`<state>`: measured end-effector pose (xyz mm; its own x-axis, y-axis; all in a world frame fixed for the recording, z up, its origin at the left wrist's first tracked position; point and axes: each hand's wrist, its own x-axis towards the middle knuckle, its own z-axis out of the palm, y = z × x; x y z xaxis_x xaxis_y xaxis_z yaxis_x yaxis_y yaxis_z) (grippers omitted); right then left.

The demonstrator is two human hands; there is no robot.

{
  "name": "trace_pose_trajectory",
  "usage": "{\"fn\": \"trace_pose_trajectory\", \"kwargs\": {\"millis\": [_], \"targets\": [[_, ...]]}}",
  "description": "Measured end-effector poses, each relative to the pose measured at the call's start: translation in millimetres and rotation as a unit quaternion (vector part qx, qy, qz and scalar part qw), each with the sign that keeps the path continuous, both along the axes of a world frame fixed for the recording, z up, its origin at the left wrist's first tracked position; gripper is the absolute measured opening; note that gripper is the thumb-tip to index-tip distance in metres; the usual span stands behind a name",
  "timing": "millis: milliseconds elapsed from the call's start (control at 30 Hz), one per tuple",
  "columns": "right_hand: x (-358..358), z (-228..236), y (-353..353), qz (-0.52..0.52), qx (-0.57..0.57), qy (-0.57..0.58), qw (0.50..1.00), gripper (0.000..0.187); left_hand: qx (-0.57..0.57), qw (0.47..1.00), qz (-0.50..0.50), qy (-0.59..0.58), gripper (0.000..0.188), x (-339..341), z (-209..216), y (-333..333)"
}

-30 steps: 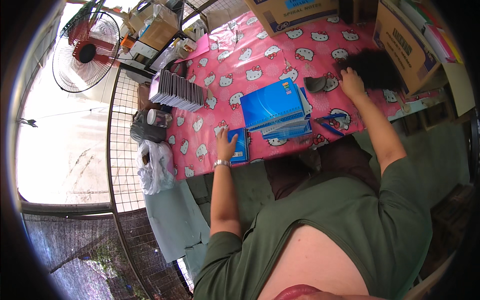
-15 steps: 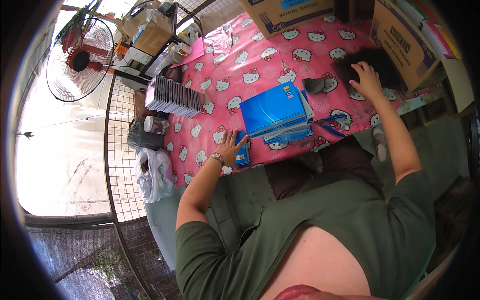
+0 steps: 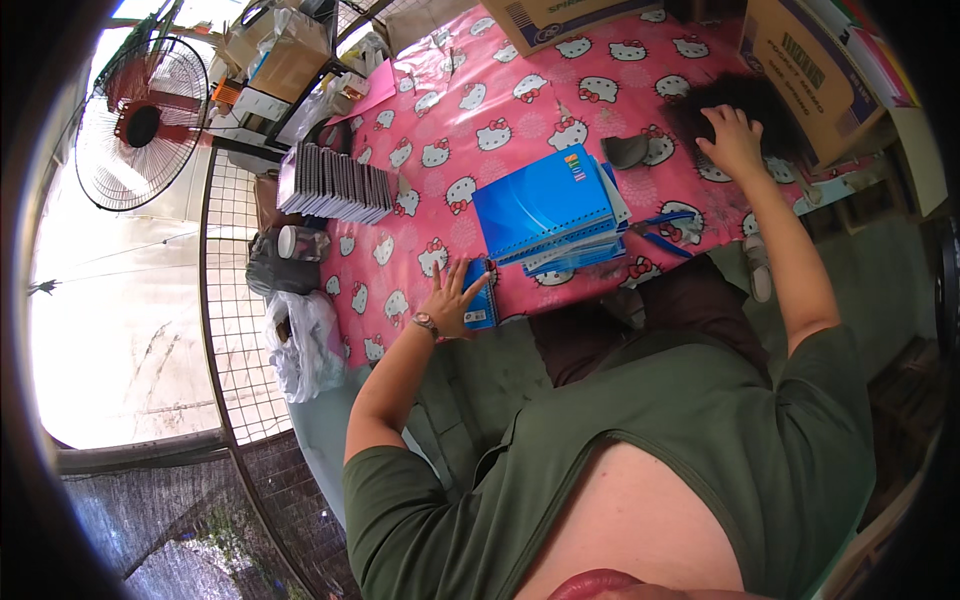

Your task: The person organizes spiral notebooks by color, inserts a small paper tag into the front of a blue notebook, and places them into a cardboard box.

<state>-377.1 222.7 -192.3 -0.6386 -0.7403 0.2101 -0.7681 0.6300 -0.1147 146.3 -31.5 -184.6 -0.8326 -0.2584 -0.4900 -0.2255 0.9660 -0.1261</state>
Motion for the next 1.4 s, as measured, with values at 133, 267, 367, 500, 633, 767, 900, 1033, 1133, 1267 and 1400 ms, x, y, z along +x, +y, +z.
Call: {"fn": "trace_pose_trajectory", "kwargs": {"millis": [133, 267, 367, 500, 633, 767, 900, 1033, 1133, 1267, 1400], "targets": [[-2, -11, -21, 0.06, -0.012, -0.009, 0.998, 0.049, 0.048, 0.979, 0.181, 0.08, 0.141, 11, 9, 9], [2, -49, -46, 0.053, 0.037, -0.022, 0.998, 0.04, 0.126, 0.845, 0.434, 0.287, 0.123, 19, -62, 56], [-8, -67, -53, 0.05, 0.026, 0.029, 0.998, 0.029, -0.027, 0.86, 0.448, 0.243, 0.106, -4, -69, 63], [-29, -74, -59, 0.031, 0.027, -0.022, 0.999, 0.025, -0.008, 0.856, 0.468, 0.221, 0.102, -17, -55, 61], [-22, -43, -53, 0.008, -0.074, -0.085, 0.994, 0.028, -0.004, 0.852, 0.478, 0.213, 0.1, -8, -53, 63], [-34, -18, -41, 0.015, -0.125, -0.051, 0.991, 0.031, -0.009, 0.856, 0.474, 0.208, 0.106, -13, -55, 58], [-28, 14, -40, 0.111, -0.305, -0.093, 0.941, 0.03, -0.038, 0.784, 0.44, 0.436, 0.09, -8, -27, 38], [48, 92, -21, 0.129, -0.436, -0.348, 0.82, 0.025, -0.037, 0.767, 0.156, 0.621, 0.05, -124, 148, 104], [88, 109, -30, 0.264, -0.466, -0.39, 0.749, 0.023, -0.005, 0.883, 0.006, 0.469, 0.034, -158, 182, 138], [114, 152, -10, 0.33, -0.37, -0.296, 0.816, 0.024, 0.025, 0.916, 0.002, 0.4, 0.024, -166, 189, 139], [124, 157, -9, 0.434, -0.373, -0.297, 0.764, 0.025, 0.088, 0.9, -0.005, 0.428, 0.02, -169, 212, 124]]}}
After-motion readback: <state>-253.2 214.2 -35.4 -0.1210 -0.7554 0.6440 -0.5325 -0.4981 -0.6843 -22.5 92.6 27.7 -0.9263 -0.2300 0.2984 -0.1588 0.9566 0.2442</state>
